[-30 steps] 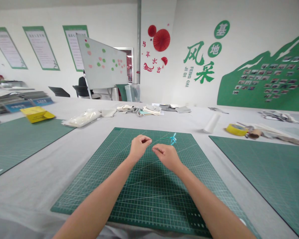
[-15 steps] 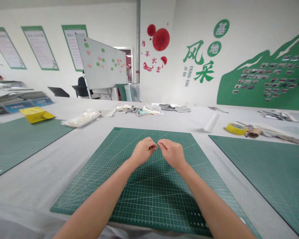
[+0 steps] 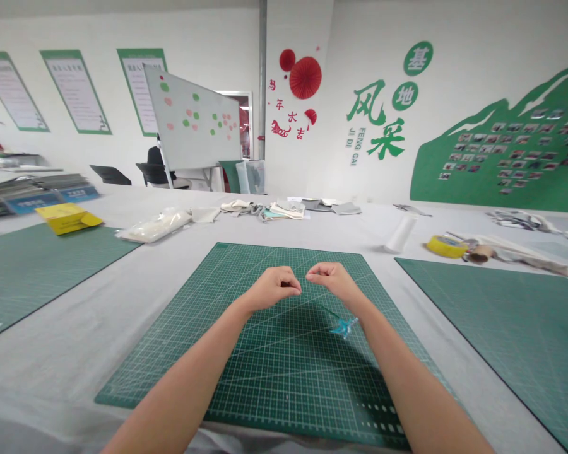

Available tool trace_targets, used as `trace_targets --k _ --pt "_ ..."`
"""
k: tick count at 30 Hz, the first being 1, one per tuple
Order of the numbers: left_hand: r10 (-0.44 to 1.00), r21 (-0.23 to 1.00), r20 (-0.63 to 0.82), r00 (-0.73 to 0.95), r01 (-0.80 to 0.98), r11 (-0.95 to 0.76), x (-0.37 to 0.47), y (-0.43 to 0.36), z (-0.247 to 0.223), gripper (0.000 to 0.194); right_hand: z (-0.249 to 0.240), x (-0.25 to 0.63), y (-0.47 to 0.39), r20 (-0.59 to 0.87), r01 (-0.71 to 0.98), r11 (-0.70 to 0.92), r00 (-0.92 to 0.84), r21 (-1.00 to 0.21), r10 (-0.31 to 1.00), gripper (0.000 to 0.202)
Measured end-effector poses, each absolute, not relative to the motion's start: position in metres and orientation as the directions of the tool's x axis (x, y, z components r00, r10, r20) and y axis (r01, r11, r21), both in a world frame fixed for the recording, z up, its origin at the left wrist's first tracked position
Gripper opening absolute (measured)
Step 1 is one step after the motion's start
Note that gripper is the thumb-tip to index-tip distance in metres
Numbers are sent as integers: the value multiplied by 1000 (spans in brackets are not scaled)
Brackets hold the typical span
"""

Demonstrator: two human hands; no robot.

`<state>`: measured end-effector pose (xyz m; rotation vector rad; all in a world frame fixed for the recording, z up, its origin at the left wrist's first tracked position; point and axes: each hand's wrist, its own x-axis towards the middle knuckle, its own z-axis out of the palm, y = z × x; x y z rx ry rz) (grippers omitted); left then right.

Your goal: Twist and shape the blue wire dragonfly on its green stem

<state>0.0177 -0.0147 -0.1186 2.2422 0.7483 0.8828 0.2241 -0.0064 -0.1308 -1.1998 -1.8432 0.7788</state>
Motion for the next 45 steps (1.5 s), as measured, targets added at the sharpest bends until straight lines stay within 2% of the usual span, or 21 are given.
trace_targets --k 6,10,13,20,26,30,33,41,45 --pt "685 763 386 618 203 -613 17 -17 -115 10 -133 224 -7 206 382 306 -280 -872 937 23" --pt "769 812 406 494 190 -551 17 -13 -117 12 -137 219 -5 172 350 262 -268 -900 948 27" --pt "834 848 401 377 190 -494 17 -9 -119 16 -141 213 -5 203 343 273 -227 -899 953 27" --pt "894 893 406 188 124 -432 18 -2 -128 18 -143 200 -11 365 501 431 -229 -750 902 22" --pt "880 821 467 88 328 -468 17 3 -135 13 -136 183 -30 440 640 514 -291 -571 850 17" --pt "828 695 546 129 481 -534 19 -2 -134 10 -131 176 -40 478 688 570 -354 -449 804 18" --pt "795 627 577 185 524 -576 22 -6 -132 11 -128 175 -42 517 707 580 -347 -404 783 20" --pt "745 545 579 332 521 -656 25 -12 -130 14 -123 183 -43 592 750 561 -287 -350 753 24" --pt "714 536 552 430 472 -700 26 -14 -128 16 -118 191 -40 608 762 536 -242 -363 756 22"
